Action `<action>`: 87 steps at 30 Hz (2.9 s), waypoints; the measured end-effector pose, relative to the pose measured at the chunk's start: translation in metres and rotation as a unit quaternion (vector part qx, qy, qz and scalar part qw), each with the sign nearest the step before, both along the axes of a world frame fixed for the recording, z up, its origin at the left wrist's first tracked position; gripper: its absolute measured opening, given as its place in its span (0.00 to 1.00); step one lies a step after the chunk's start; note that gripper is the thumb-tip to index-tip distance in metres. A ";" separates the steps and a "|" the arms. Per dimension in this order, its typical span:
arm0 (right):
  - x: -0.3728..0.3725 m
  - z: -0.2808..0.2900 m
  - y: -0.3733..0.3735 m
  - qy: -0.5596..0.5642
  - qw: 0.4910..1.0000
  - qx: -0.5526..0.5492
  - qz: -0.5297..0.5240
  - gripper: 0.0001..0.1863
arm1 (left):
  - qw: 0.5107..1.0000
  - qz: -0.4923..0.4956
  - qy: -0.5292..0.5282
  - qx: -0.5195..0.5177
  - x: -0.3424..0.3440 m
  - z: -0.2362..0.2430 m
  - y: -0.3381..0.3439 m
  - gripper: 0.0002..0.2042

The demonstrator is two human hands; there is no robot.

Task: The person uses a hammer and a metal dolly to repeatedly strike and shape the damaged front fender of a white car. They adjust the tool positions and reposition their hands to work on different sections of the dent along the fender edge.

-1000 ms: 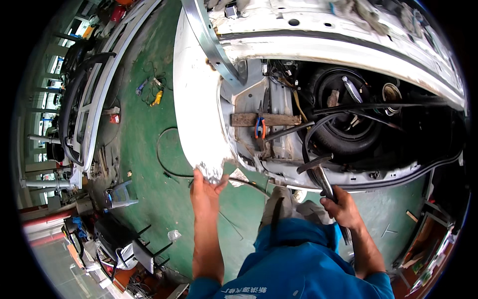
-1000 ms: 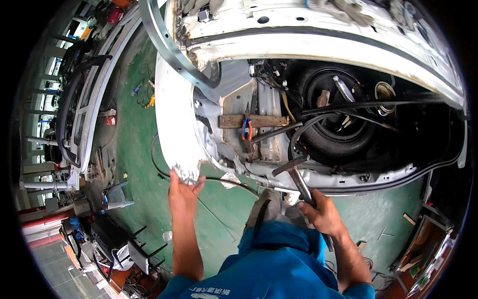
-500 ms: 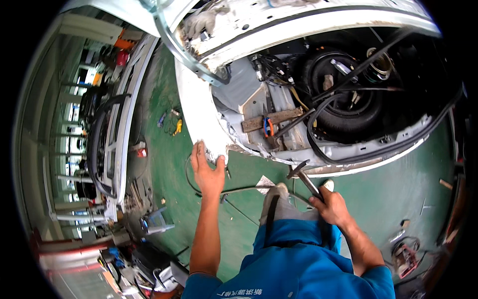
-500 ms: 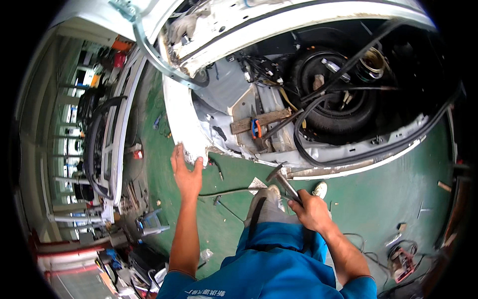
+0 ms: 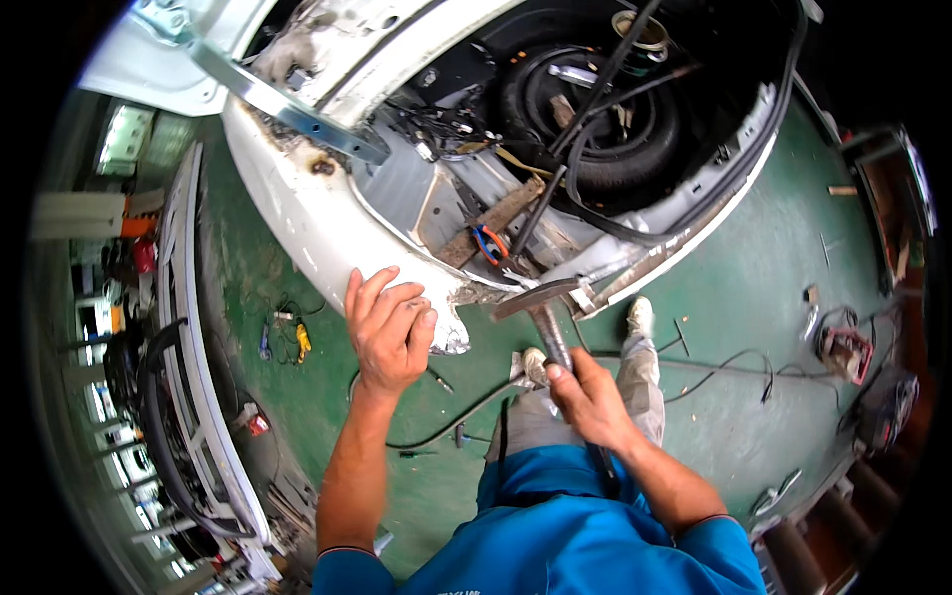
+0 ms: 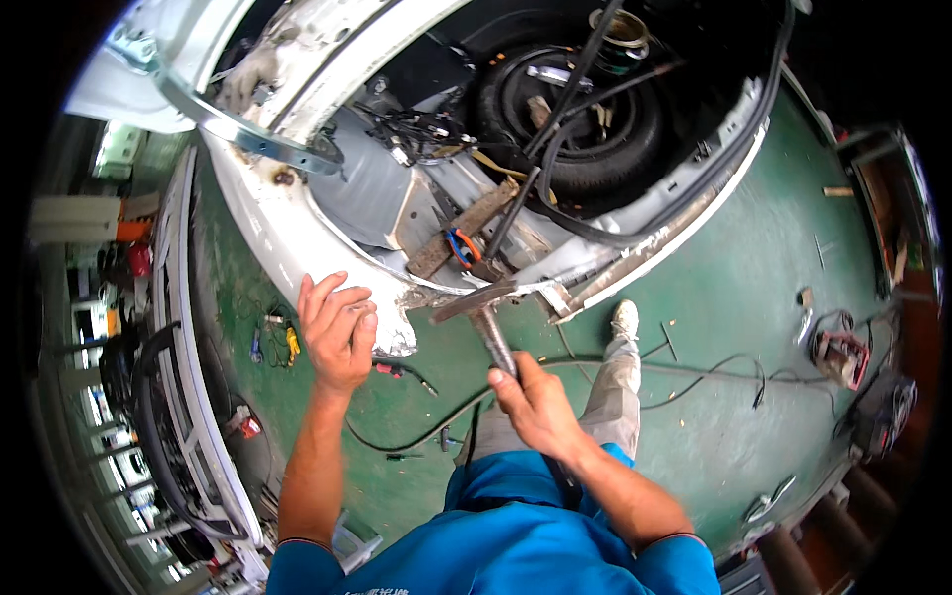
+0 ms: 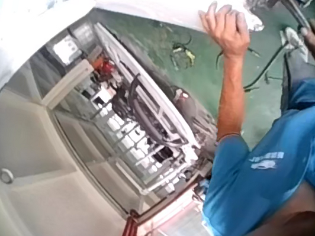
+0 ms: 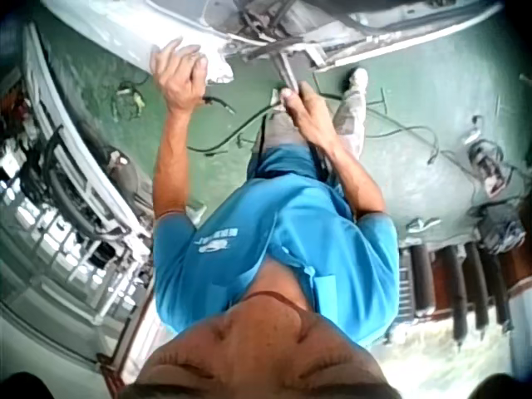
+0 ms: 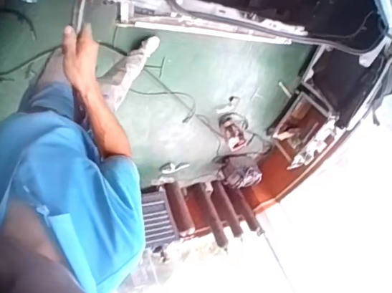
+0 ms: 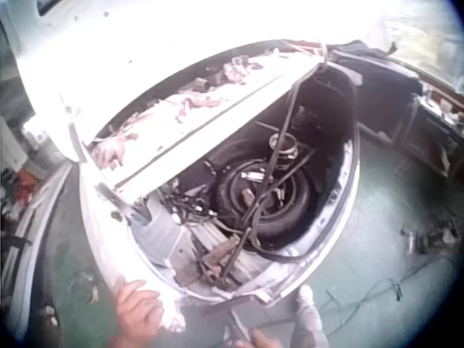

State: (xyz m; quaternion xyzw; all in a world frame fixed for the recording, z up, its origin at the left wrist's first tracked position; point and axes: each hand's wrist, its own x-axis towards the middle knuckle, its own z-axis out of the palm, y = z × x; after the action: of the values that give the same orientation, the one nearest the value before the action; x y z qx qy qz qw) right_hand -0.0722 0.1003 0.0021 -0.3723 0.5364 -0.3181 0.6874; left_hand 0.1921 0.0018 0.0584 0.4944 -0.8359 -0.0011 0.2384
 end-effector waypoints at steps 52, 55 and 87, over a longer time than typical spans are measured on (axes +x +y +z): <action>0.029 -0.019 0.014 0.071 0.995 -0.069 -0.034 0.21 | 0.998 -0.039 -0.047 0.004 0.005 -0.010 0.000 0.10; 0.044 -0.023 0.024 0.124 0.981 -0.142 0.041 0.21 | 0.998 -0.041 -0.044 0.005 0.003 -0.009 -0.002 0.10; 0.031 -0.019 0.010 0.086 0.989 -0.117 0.013 0.21 | 0.999 -0.030 -0.040 0.021 0.005 -0.011 0.000 0.11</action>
State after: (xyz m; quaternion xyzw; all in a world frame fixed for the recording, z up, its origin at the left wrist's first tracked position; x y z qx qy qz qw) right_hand -0.0410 0.1106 -0.0168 -0.4835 0.5474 -0.3364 0.5944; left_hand 0.1974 0.0021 0.0475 0.4733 -0.8592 -0.0059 0.1942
